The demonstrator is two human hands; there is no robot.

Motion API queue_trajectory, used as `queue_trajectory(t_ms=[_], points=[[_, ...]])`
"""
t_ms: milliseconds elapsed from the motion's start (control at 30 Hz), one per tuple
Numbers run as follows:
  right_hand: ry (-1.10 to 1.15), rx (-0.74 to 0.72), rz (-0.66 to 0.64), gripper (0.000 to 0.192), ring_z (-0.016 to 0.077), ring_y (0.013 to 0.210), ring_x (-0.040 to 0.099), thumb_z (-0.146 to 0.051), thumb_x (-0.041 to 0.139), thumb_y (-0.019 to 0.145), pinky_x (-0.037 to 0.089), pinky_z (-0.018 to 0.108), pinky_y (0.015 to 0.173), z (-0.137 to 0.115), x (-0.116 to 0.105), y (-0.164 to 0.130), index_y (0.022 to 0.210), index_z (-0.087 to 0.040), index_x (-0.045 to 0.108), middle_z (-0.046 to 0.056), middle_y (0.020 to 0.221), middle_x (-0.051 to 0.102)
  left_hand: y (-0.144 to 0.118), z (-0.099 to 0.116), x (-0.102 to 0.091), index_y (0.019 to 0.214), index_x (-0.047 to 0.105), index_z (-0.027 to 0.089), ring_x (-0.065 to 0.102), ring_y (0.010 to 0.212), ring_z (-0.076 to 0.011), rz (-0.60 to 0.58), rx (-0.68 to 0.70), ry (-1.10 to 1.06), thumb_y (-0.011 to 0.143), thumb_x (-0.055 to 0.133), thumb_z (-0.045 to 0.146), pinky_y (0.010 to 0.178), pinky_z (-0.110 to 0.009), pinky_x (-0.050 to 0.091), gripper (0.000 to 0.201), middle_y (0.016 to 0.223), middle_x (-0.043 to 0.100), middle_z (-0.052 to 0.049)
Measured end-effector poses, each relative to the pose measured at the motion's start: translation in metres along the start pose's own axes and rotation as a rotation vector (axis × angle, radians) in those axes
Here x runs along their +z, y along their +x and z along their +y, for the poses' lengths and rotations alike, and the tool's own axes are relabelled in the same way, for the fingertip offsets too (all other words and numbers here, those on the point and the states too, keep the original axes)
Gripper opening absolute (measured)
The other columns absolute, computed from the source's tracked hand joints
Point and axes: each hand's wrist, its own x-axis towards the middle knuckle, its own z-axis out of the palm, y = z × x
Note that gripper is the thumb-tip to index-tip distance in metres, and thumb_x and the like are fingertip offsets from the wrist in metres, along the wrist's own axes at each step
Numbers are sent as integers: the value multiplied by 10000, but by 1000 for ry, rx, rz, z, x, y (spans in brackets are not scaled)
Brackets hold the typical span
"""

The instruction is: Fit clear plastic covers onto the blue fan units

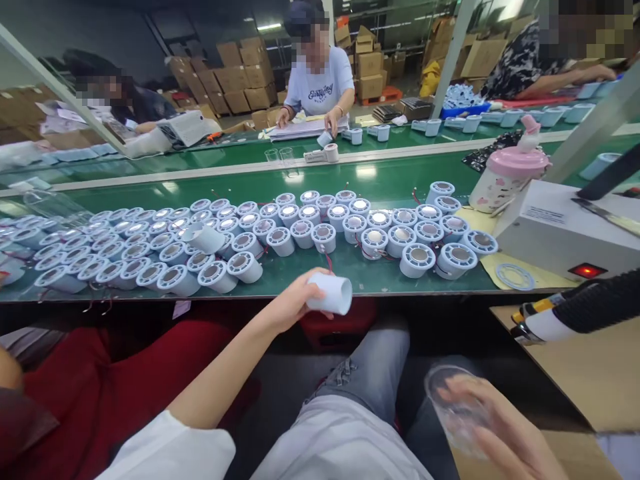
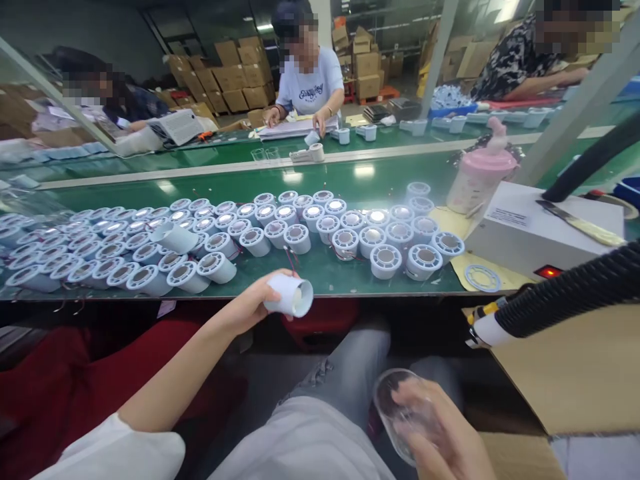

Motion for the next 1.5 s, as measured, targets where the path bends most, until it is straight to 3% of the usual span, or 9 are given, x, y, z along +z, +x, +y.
queue_trajectory(t_ms=[133,267,500,633,733,933,1000,1100,1500], points=[[-526,-371,19,461,315,1098,599,-259,570,868,580,438,829,-39,25,28,1324,-321,541,137,1270,506,4,6,51,951,530,131,542,517,-142,-509,-23,-176,821,266,496,458,-282,489,469,746,579,-58],[-878,-375,59,440,388,1100,542,-119,563,829,558,515,767,-49,27,47,1241,-265,616,185,1395,417,10,23,79,874,619,144,499,518,-111,-820,-7,-162,822,506,497,494,-245,454,374,701,562,-16],[-308,9,-83,62,267,1083,575,-203,669,796,527,374,842,-55,7,37,779,-217,611,85,1184,543,6,34,86,1027,662,194,571,920,-186,-440,462,66,803,676,369,832,-292,447,285,999,606,-48],[-38,112,-6,246,236,1013,589,-346,526,916,518,298,725,-58,8,35,747,-211,645,83,1087,572,8,20,95,1140,649,215,576,940,-211,-397,537,-4,590,847,428,822,-323,480,623,1044,569,-71],[104,158,118,313,231,949,600,-394,576,889,518,288,697,-55,9,36,657,-195,641,83,1030,604,10,12,100,1161,660,240,551,1082,-256,-420,627,-1,584,855,413,939,-390,460,633,1141,559,-98],[342,207,102,206,273,1049,623,-378,697,811,575,340,748,-48,2,36,695,-208,713,84,1148,654,5,12,102,1314,532,228,605,1075,-239,-601,436,-213,681,805,319,863,-340,524,696,1256,593,-112],[202,110,39,130,303,1179,569,-313,750,766,545,410,886,-49,0,32,881,-253,743,78,1274,616,3,13,101,1307,518,210,621,1051,-227,-627,333,-324,696,794,296,874,-347,526,676,1283,579,-122],[-87,-15,17,341,307,1264,509,-241,756,758,442,483,1032,-50,-1,24,1088,-293,687,74,1343,581,1,14,101,1295,514,209,618,1068,-231,-650,246,-440,688,801,284,890,-357,521,676,1304,568,-127],[153,132,-58,336,211,1140,586,-282,730,817,536,306,914,-53,-8,14,1116,-344,592,-2,1272,585,-10,25,94,1359,501,239,577,1179,-255,-631,452,-274,691,802,257,965,-359,507,733,1344,553,-117]])
